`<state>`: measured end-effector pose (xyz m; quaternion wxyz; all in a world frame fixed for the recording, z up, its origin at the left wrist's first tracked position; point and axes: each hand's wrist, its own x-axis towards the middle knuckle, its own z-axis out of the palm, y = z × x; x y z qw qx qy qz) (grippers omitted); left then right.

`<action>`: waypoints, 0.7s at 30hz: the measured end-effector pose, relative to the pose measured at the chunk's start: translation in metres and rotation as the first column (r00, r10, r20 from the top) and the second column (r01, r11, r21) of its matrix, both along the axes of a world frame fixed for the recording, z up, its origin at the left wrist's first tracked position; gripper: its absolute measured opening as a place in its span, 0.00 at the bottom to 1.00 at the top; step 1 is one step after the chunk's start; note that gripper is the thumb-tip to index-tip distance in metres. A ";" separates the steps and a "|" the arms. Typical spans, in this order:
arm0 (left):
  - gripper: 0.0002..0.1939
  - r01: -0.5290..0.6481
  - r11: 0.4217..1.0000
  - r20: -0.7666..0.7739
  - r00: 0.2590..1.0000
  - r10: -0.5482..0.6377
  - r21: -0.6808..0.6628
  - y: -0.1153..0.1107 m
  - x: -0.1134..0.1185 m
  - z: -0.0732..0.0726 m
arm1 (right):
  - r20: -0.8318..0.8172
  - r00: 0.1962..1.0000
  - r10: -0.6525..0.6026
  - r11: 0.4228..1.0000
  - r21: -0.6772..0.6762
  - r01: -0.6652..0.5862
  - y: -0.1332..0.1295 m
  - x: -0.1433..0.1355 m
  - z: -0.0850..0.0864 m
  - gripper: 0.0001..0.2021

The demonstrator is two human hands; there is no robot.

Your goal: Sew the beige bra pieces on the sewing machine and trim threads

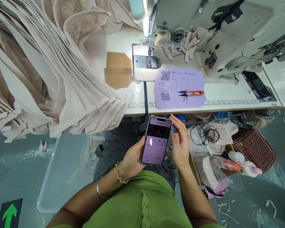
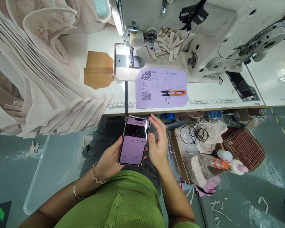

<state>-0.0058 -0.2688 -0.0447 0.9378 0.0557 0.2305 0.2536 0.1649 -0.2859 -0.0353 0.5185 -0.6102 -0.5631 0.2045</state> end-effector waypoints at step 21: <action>0.26 -0.010 1.000 -0.005 1.000 0.010 0.009 -0.001 0.001 0.001 | -0.076 0.997 -0.001 1.000 -0.019 -0.001 -0.002 -0.006 -0.001 0.19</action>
